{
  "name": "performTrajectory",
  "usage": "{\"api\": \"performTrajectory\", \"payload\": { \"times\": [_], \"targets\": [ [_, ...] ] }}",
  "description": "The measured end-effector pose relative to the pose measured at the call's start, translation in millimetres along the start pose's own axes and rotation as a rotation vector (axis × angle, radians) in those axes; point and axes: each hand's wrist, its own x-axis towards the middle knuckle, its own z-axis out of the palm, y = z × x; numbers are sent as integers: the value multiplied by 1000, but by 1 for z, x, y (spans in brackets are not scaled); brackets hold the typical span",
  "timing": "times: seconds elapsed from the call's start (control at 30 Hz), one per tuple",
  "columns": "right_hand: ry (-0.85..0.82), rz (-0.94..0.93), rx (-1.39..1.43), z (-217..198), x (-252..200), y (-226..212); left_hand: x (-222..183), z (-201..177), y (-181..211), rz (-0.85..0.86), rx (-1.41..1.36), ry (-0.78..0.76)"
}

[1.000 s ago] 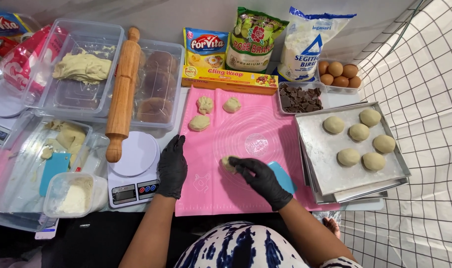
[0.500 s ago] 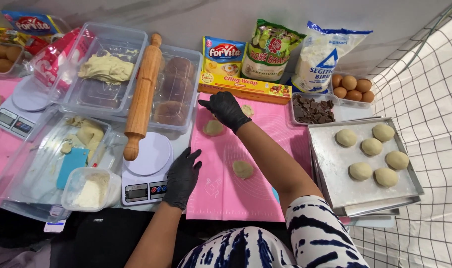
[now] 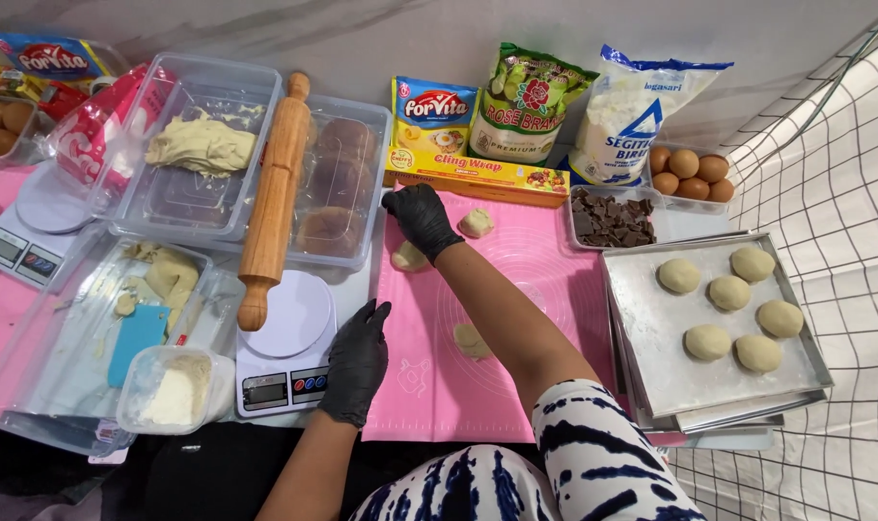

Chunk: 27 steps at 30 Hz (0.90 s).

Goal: Weighing dough portions on a digital scale, rolling them into balls by hand, and flattening them with a rolling pin on a silicone mat.

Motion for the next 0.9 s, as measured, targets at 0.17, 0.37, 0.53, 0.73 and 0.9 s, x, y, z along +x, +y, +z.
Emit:
{"api": "performTrajectory", "payload": {
  "times": [0.17,0.37,0.53,0.73,0.9],
  "targets": [
    [-78,92,97,-16,-1,-5,-1,16,-15,11,28,9],
    [-141,335,463,-60,14,-13,-2,15,-12,17,73,-1],
    [83,500,515,-146,-11,-11,0,21,-20,34,144,-8],
    [-156,451,161,-222,-78,-49,-2,4,-1,-3,108,-118],
    [-456,202,179,-261,-110,-103,-2,20,-13,1,174,-60]
  ]
}}
